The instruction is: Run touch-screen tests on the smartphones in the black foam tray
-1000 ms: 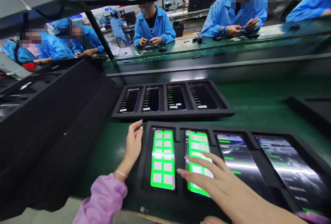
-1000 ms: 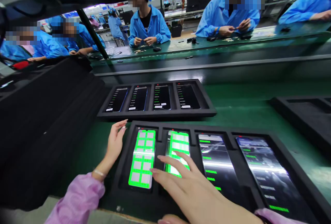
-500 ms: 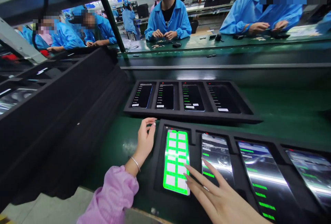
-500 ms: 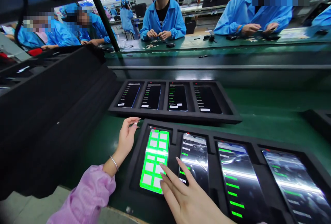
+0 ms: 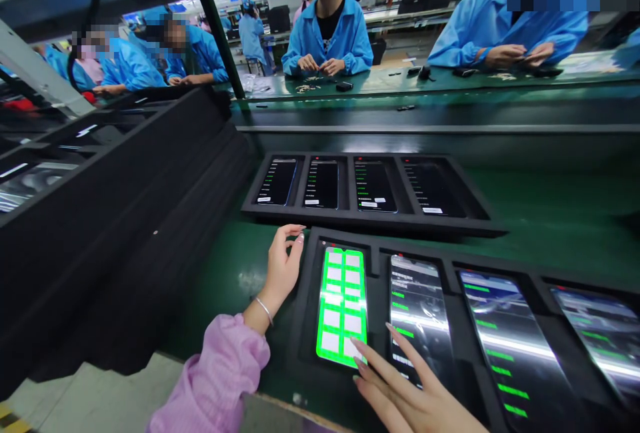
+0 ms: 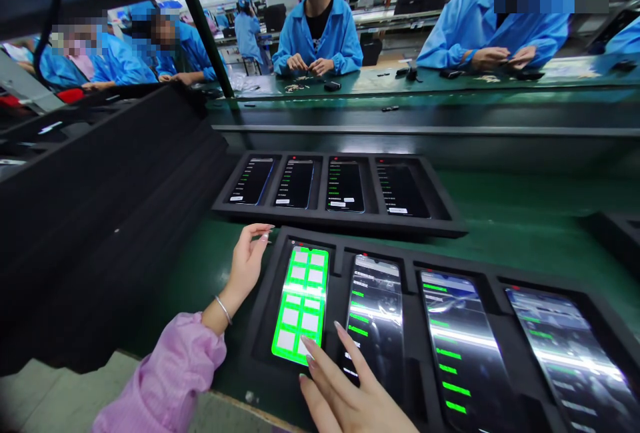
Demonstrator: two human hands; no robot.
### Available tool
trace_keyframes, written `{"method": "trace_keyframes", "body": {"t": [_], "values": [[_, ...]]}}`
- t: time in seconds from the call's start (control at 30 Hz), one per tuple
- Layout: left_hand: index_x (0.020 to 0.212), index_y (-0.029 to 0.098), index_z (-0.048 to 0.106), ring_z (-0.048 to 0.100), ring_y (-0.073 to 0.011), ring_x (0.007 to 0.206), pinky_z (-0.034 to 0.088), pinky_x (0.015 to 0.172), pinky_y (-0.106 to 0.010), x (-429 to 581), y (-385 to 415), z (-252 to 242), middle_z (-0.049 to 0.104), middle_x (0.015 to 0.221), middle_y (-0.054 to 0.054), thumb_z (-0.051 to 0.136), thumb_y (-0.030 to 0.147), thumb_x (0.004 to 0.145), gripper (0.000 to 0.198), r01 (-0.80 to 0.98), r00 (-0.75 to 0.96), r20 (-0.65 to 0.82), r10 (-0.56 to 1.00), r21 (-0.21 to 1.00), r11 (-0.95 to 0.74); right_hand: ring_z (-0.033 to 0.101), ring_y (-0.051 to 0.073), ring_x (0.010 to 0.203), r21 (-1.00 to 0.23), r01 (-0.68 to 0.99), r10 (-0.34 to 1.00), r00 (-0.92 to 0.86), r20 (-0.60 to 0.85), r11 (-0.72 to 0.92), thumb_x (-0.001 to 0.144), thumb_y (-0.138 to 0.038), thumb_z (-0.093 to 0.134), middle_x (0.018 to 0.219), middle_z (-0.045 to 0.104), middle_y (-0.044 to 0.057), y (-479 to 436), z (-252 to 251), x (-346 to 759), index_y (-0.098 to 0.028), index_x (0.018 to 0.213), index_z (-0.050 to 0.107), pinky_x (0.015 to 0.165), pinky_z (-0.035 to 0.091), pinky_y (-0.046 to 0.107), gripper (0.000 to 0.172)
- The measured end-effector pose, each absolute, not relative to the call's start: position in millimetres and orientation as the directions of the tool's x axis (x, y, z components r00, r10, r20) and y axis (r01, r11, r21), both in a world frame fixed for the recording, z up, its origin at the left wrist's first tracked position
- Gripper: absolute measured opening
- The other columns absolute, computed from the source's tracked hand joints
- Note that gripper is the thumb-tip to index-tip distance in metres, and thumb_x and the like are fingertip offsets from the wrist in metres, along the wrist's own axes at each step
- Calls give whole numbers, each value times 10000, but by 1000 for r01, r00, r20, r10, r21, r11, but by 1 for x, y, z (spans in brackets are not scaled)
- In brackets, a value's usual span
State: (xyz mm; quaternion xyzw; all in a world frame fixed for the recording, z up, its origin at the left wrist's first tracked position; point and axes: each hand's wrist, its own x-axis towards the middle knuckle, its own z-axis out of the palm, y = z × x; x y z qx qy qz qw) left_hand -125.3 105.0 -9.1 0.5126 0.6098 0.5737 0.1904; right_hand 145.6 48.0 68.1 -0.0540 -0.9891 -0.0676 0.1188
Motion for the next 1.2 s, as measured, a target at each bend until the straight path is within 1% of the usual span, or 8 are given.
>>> {"method": "trace_keyframes", "body": {"t": [0.1,0.2,0.37,0.47,0.6,0.7,0.93,1.2], "values": [[1109,204,544,598,-213,1082,498,917,-395,-125,103,-6,622,1142,-104,527,310,926,212,461,-331,393,858,861,-217,376,301,1373,96,152,107,-923,369,984,997,-449,369,1290,603,147,58,67,154,-67,1208,612,1188,20,525,499],[1168,218,534,494,-261,1262,380,1084,-499,-117,91,5,576,1273,-115,659,314,844,360,526,-196,426,883,806,-272,334,343,1389,40,226,178,-854,490,973,958,-600,374,1359,540,176,63,56,168,-32,1311,529,1196,41,553,687],[1366,289,444,269,-306,1449,171,1190,-587,-97,63,20,435,1494,-89,793,337,743,715,579,-12,369,929,760,-294,315,341,1399,-33,306,284,-835,471,952,950,-541,404,1398,513,132,63,50,194,-46,1452,375,1204,20,555,705],[1318,280,488,351,-260,1403,256,1175,-529,-99,68,13,462,1462,-84,670,306,857,496,562,-123,375,919,789,-246,268,314,1422,-86,326,331,-845,420,941,952,-415,469,1450,454,125,72,60,195,-75,1495,318,1205,59,559,658],[1163,194,538,556,-234,1175,473,997,-471,-115,100,-8,585,1226,-114,491,319,961,243,479,-383,372,846,863,-163,194,318,1447,-216,358,397,-901,175,908,981,-326,487,1485,403,133,105,77,168,-122,1479,331,1133,240,669,560],[1081,162,565,610,-219,1015,531,863,-430,-123,116,-16,614,1093,-77,531,370,952,247,430,-500,356,789,893,-131,161,333,1453,-297,335,363,-931,41,894,987,-344,519,1438,466,143,132,79,136,-111,1418,413,1131,159,721,502],[1053,160,592,621,-193,936,540,781,-374,-123,113,-15,627,1064,-61,571,410,937,276,404,-523,343,781,906,-127,134,307,1463,-326,288,326,-943,68,901,988,-407,526,1350,559,124,160,60,84,-144,1402,480,1197,-2,633,493],[1042,158,592,627,-181,895,542,767,-367,-121,114,-15,634,1040,-58,563,436,938,298,399,-510,337,792,908,-129,200,349,1442,-289,335,371,-925,82,897,988,-467,507,1369,537,120,165,56,92,-177,1415,476,1183,143,670,517]]}}
